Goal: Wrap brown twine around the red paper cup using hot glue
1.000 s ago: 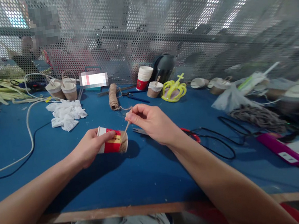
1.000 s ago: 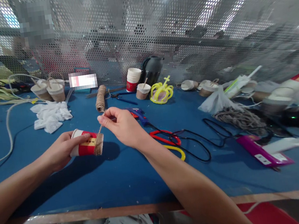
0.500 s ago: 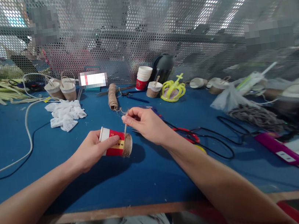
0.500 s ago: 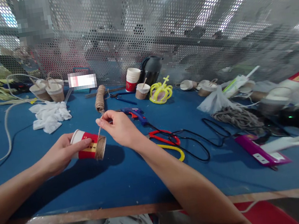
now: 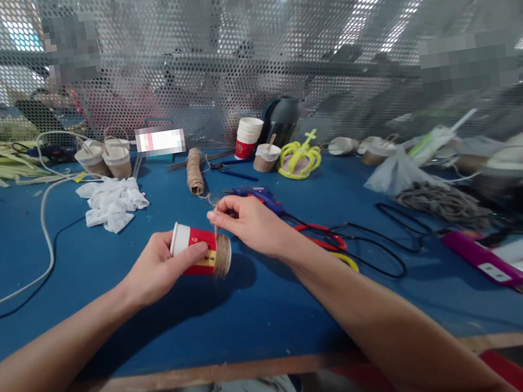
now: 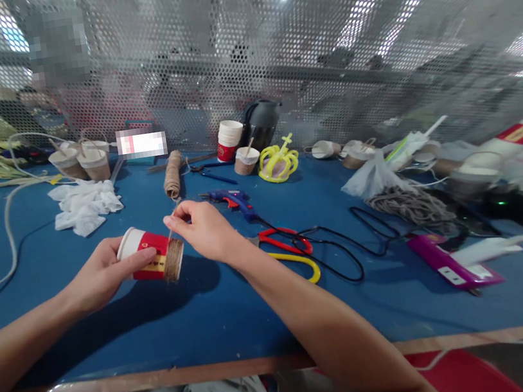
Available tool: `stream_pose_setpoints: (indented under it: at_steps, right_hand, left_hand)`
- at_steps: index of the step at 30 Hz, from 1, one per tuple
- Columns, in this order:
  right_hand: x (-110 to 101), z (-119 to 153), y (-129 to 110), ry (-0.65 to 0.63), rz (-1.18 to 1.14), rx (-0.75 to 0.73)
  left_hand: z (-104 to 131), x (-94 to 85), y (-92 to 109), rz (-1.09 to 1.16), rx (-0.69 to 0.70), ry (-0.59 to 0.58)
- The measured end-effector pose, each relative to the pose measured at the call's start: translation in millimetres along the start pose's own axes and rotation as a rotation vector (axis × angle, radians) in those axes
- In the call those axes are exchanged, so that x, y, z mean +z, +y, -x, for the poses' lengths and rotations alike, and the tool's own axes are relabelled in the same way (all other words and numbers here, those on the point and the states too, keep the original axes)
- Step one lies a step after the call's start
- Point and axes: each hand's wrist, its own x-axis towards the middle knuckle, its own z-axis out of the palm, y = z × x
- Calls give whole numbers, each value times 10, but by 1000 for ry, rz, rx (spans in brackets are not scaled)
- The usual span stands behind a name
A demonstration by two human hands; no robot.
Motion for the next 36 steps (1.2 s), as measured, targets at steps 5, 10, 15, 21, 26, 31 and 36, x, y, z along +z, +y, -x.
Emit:
stream_pose_setpoints:
  at_steps: [5, 10, 15, 21, 26, 31, 36]
  right_hand:
    - [-55, 24, -47, 44, 2, -12]
    - [-52, 19, -42, 29, 17, 3]
    - [-21, 22, -42, -29, 56, 39]
    - [-34, 39, -68, -58, 45, 62]
    - [-68, 42, -71, -10, 48, 22]
    - [-57, 60, -87, -39, 51, 45]
    - [-45, 56, -78, -83, 14, 61]
  left_hand:
    - [-6, -10, -9, -15, 3, 7]
    - [8, -19, -24, -35, 18, -6]
    - [24, -28, -45, -78, 67, -20]
    - [25, -27, -44, -98, 85, -6]
    - [38, -32, -34, -116, 79, -11]
    - [30, -29, -41, -116, 97, -36]
    - [45, -25, -29, -117, 107, -31]
